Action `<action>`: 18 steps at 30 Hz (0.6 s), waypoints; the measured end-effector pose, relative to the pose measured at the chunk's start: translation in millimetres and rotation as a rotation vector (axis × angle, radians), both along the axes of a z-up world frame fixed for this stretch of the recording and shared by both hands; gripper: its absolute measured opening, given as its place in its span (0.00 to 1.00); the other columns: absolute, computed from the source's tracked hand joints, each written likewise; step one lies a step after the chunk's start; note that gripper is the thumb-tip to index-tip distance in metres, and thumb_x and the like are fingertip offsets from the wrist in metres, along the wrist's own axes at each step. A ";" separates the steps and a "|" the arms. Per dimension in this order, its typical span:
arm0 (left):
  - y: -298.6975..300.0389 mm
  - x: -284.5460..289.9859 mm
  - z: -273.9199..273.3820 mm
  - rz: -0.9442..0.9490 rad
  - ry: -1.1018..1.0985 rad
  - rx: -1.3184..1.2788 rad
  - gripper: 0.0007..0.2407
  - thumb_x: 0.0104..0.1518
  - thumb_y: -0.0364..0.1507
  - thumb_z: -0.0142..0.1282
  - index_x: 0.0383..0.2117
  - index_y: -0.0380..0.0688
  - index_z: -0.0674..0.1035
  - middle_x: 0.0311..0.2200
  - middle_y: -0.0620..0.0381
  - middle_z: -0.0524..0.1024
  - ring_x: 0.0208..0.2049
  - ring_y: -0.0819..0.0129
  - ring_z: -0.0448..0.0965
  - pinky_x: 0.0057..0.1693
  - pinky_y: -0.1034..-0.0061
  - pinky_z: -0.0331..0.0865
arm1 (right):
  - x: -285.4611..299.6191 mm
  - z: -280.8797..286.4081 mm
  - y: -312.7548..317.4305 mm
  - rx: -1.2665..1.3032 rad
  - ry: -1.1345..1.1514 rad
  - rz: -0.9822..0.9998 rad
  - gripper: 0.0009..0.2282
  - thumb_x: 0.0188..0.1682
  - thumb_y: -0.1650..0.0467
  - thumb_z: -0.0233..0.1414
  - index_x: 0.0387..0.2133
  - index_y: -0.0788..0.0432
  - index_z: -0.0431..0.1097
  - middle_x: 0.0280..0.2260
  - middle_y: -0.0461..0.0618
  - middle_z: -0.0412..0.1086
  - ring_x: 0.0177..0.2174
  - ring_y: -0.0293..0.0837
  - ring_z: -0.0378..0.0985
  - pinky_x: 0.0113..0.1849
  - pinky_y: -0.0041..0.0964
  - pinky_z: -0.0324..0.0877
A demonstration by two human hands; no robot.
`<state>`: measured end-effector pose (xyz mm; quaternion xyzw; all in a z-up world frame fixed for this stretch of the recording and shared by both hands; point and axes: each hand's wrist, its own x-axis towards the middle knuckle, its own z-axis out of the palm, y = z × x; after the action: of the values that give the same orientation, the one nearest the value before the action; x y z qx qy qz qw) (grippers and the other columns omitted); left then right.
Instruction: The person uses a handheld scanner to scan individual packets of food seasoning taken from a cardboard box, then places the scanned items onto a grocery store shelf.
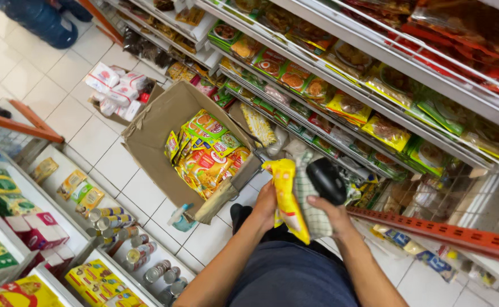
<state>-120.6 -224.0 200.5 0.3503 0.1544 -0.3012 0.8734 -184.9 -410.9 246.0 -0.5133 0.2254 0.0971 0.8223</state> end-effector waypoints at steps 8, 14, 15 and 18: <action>37.9 -12.6 -15.9 0.073 0.046 0.016 0.17 0.67 0.42 0.47 0.53 0.46 0.74 0.40 0.58 0.80 0.37 0.68 0.82 0.44 0.70 0.77 | 13.5 19.0 26.0 -0.637 -0.049 0.515 0.18 0.40 0.68 0.67 0.44 0.58 0.76 0.36 0.52 0.79 0.36 0.42 0.76 0.41 0.39 0.72; 87.8 6.8 29.6 0.291 -0.002 0.103 0.22 0.64 0.45 0.46 0.55 0.41 0.72 0.47 0.51 0.80 0.45 0.61 0.83 0.52 0.62 0.77 | 52.8 31.6 41.9 -0.869 -0.382 0.478 0.13 0.38 0.69 0.65 0.36 0.61 0.76 0.28 0.53 0.79 0.27 0.42 0.80 0.34 0.40 0.74; 93.3 9.2 40.4 0.326 -0.017 0.104 0.22 0.64 0.45 0.46 0.56 0.42 0.72 0.47 0.52 0.80 0.46 0.61 0.82 0.52 0.62 0.77 | 59.1 34.6 46.0 -0.900 -0.405 0.464 0.13 0.39 0.69 0.65 0.36 0.61 0.76 0.28 0.54 0.78 0.28 0.43 0.80 0.34 0.41 0.74; 117.4 24.4 63.7 0.459 -0.105 0.220 0.21 0.61 0.45 0.46 0.56 0.47 0.70 0.47 0.55 0.79 0.46 0.64 0.82 0.51 0.62 0.78 | 97.7 33.6 72.8 -0.901 -0.446 0.370 0.12 0.41 0.69 0.65 0.35 0.63 0.75 0.28 0.56 0.77 0.28 0.47 0.79 0.34 0.42 0.73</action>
<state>-96.2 -106.5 264.2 0.4141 0.2159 -0.0578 0.8824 -87.2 -338.0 279.6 -0.8549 -0.0296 0.0227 0.5174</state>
